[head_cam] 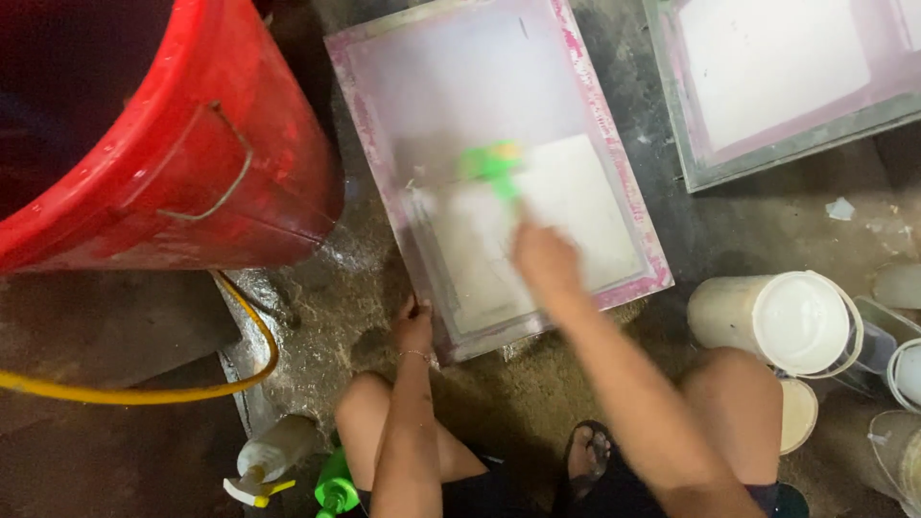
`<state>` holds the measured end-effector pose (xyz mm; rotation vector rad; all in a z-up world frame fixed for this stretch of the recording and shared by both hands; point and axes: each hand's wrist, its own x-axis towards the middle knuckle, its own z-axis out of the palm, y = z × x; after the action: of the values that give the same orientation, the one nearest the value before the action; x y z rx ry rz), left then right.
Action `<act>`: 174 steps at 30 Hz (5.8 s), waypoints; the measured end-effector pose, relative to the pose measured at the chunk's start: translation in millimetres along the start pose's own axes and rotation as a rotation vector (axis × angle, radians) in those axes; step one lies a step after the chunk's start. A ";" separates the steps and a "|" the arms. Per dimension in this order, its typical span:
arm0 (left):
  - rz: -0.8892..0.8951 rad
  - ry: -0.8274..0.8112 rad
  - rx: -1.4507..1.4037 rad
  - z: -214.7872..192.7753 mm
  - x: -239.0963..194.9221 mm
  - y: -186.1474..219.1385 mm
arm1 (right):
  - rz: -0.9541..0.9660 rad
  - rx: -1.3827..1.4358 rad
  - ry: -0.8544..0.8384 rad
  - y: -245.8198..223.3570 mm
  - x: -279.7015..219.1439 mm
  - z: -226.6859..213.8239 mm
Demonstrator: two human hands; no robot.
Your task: Scrubbing screen printing frames with a brush and cleaning solution to remove ink or emulsion.
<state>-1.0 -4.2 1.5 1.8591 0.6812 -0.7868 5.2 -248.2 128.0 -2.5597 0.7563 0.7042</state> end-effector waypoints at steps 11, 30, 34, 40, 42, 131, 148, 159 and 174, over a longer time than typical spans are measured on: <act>0.050 -0.099 -0.009 -1.2 5.4 -8.7 | 0.094 0.107 0.090 -34.1 -59.1 -52.3; -0.035 -0.095 -0.024 -12.9 -13.7 13.2 | 0.291 0.175 0.125 22.4 -144.5 -21.8; -0.054 -0.092 -0.036 -9.8 11.4 -2.6 | 0.133 0.064 -0.332 -36.7 -209.6 -4.2; -0.156 -0.165 -0.090 -16.3 -0.8 27.3 | -0.218 0.019 0.134 32.5 -222.8 102.5; -0.184 -0.143 -0.126 -20.6 -12.9 34.8 | -0.164 0.066 0.075 3.6 -186.6 77.8; -0.031 -0.042 -0.124 -9.7 -30.5 24.2 | 0.124 -0.024 0.021 82.3 -179.8 51.4; -0.018 -0.005 -0.027 -3.2 -12.4 8.6 | 0.237 0.013 -0.104 114.8 -189.8 10.5; 0.000 0.056 -0.166 1.6 -20.7 3.4 | 0.068 0.069 0.221 118.0 -23.1 -41.5; 0.091 0.098 0.051 4.8 35.1 -34.0 | 0.212 0.079 0.084 124.9 -31.7 -69.3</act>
<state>-5.0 8.2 -45.8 1.9707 0.6387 -0.6632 -66.4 -366.8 175.0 -2.4744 1.0731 0.6200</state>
